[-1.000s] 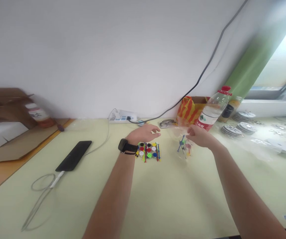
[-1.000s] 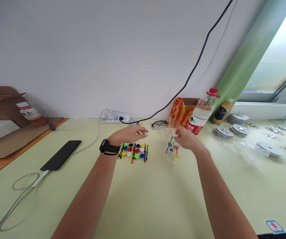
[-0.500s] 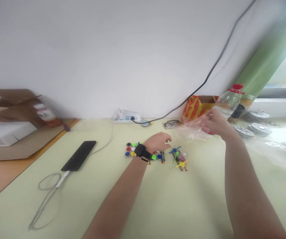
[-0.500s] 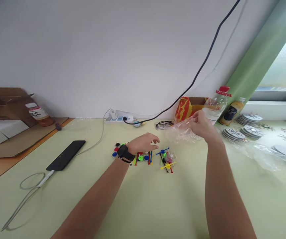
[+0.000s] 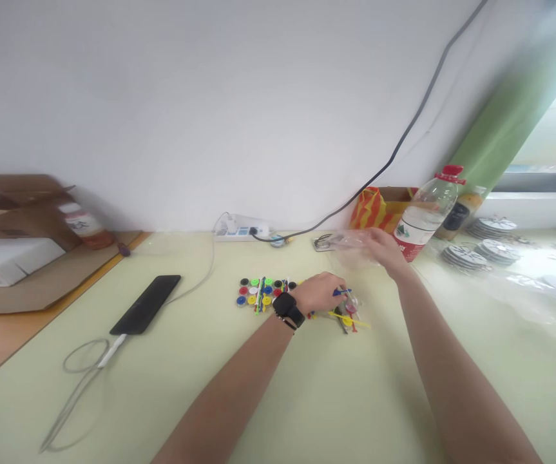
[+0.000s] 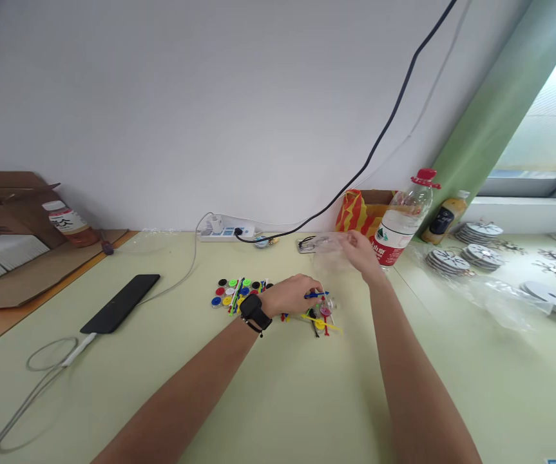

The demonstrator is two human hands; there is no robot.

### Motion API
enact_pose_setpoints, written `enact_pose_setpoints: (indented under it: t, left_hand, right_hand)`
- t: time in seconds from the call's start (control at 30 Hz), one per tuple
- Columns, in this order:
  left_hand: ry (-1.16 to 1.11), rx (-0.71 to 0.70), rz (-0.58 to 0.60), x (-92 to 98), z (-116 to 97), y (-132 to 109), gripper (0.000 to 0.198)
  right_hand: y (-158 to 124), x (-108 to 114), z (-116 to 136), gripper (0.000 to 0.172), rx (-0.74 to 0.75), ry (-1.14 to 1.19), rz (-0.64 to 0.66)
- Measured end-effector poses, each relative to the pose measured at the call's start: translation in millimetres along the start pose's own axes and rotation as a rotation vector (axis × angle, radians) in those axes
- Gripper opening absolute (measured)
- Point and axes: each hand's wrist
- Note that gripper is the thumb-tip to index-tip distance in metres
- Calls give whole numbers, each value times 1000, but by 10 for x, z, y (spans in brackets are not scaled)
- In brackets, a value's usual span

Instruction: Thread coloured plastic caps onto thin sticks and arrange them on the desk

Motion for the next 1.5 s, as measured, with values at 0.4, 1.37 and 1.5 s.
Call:
enact_pose_setpoints:
  t: [0.4,1.37,1.5]
  left_hand:
    - [-92,-28,31,29,65,39,36]
    - [-571,141,-300,529,554,-169,36]
    - [-610,145,-233,524,556,-160,33]
  right_hand:
    - [78,63,-7,35,137,-411,-87]
    - [-525,-271,846,45,-266,-773,1204]
    - [-422,-53,758,43,-242,-710,1175]
Point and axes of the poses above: each hand's wrist, its own y-axis towards the middle knuckle, its own x-axis out of the back of the hand, z = x × y, and after that the axes turned 7 degrees about y, right-handed
